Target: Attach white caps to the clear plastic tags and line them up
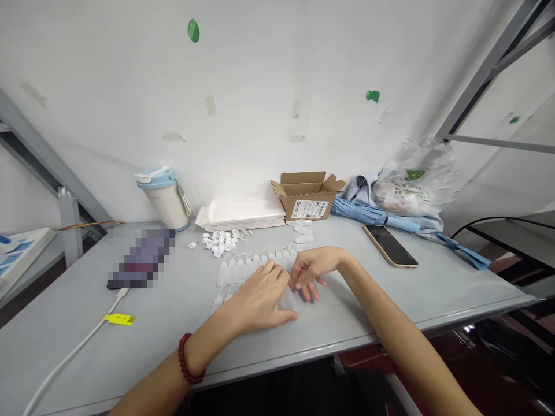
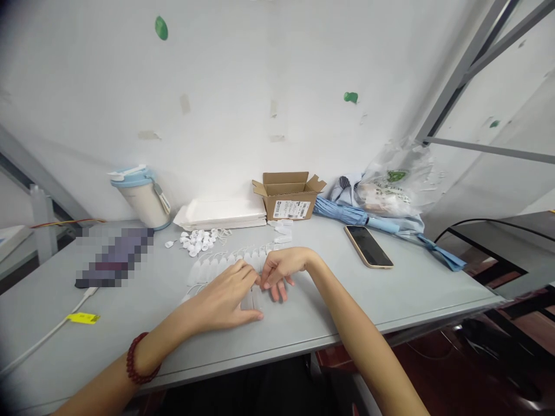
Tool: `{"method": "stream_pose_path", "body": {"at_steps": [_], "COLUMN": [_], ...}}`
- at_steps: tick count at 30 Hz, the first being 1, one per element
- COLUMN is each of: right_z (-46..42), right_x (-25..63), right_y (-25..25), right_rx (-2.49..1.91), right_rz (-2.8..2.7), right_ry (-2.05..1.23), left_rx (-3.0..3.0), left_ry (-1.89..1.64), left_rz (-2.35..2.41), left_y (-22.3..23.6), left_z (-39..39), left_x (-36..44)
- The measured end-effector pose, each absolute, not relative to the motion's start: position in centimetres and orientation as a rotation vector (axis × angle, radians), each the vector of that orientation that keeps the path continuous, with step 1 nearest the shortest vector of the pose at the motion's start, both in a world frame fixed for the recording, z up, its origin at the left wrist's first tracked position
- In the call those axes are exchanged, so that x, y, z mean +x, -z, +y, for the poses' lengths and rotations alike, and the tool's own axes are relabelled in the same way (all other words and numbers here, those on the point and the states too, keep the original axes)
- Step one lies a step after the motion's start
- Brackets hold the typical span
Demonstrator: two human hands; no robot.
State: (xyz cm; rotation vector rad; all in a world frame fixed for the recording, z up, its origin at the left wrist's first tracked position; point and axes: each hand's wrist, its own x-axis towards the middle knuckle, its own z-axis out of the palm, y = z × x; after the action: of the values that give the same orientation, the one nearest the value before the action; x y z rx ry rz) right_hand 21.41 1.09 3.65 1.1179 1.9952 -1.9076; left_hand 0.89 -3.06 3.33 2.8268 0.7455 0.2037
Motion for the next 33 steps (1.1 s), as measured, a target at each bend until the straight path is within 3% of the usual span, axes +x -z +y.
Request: {"method": "stream_pose_path", "body": {"at_steps": [15, 20, 22, 24, 27, 33], "right_z": [1.0, 1.6, 2.1, 2.7, 3.5, 4.4], "right_x": [21.3, 22.0, 22.5, 23.1, 24.2, 25.5], "right_y": [-3.9, -4.0, -3.9, -3.6, -2.9, -1.3], "right_rx": [1.126, 1.609, 2.005, 2.339, 2.388, 2.225], "right_rz": [2.056, 2.479, 2.670, 2.750, 2.778, 2.689], "right_ry": [1.907, 1.907, 1.705, 1.248, 0.575, 0.331], "left_rx": [2.654, 2.542, 2.602, 2.654, 2.650, 2.609], "left_ry": [-0.319, -0.664, -0.782, -0.811, -0.764, -0.648], "left_rz": [0.772, 1.098, 1.232, 1.305, 1.378, 1.423], "left_y": [-3.7, -3.2, -2.3, -1.3, 0.0, 0.9], "left_z": [-2.5, 1.8, 4.3, 6.6, 9.0, 9.7], "left_x": [0.8, -1.3, -2.6, -3.8, -4.8, -4.5]}}
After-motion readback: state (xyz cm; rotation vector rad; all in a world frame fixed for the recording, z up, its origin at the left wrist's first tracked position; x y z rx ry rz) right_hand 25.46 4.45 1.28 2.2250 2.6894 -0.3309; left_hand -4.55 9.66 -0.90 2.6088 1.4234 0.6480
